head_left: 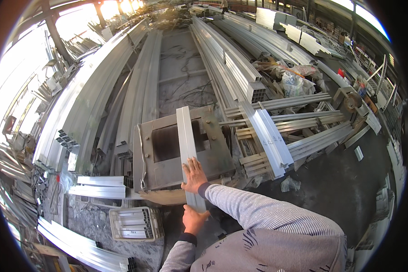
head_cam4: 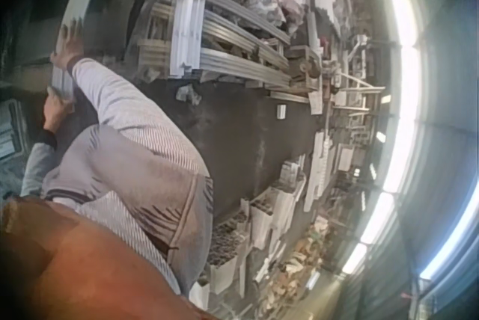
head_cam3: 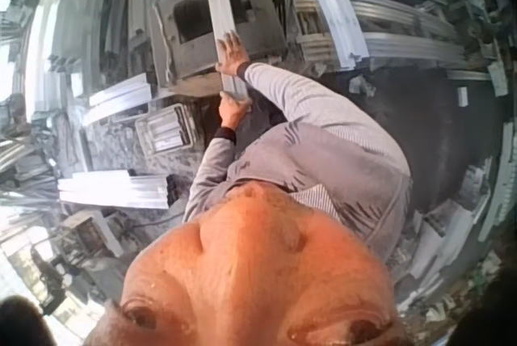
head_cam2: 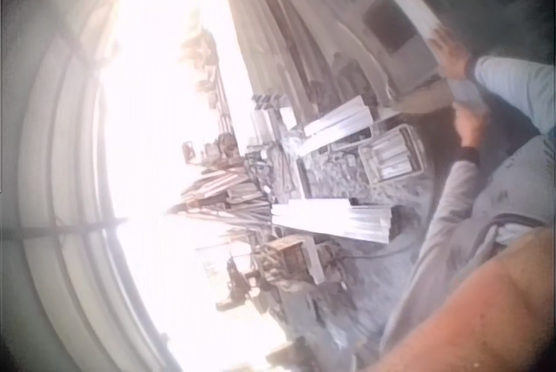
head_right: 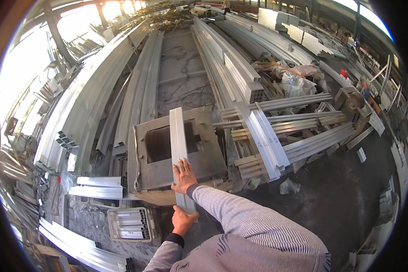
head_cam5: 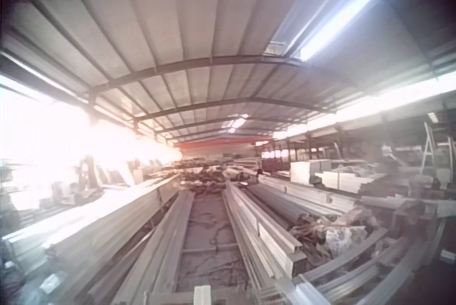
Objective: The person repeatedly picks up long metal profiles, places them on a machine table, and moves them to a nearby crate. The person handles the profiles one at a time, inspecting them briefly before stacking them in the crate.
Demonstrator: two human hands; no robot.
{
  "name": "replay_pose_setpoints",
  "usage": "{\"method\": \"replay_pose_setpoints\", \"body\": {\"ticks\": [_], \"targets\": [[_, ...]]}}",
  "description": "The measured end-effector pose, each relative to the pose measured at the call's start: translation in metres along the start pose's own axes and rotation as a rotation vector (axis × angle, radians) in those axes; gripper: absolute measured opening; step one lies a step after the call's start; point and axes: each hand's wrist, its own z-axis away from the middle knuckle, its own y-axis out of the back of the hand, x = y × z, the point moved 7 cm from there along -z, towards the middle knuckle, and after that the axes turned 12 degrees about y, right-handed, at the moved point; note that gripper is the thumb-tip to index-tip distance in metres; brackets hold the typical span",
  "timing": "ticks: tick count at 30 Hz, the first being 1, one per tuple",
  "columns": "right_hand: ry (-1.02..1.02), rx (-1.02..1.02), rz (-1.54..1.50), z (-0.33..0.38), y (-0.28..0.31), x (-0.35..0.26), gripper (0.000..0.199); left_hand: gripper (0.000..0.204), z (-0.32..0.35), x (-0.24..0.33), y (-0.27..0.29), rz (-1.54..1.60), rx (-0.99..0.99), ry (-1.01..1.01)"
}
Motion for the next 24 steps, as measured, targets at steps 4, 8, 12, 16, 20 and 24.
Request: {"method": "replay_pose_setpoints", "body": {"ticks": [4,8,12,16,20,24], "targets": [[-0.018,0.003,0.009,0.037,-0.011,-0.022,0.097,0.086,0.035,-0.028,-0.010,0.025,-0.030,0.015],[-0.011,0.068,-0.051,0.068,-0.027,-0.041,0.097,0.085,0.059,-0.062,-0.019,0.040,-0.051,0.037],[0.008,0.064,-0.094,0.094,-0.038,-0.071,0.094,0.083,0.085,-0.094,-0.022,0.018,-0.067,0.082],[0.015,0.024,-0.134,0.118,-0.048,-0.103,0.095,0.083,0.104,-0.129,-0.023,0.008,-0.054,0.127],[0.050,-0.041,-0.142,0.138,-0.063,-0.133,0.096,0.082,0.120,-0.165,-0.029,-0.008,-0.030,0.203],[0.098,-0.030,-0.177,0.128,-0.070,-0.138,0.095,0.082,0.116,-0.172,-0.031,0.018,-0.021,0.229]]}}
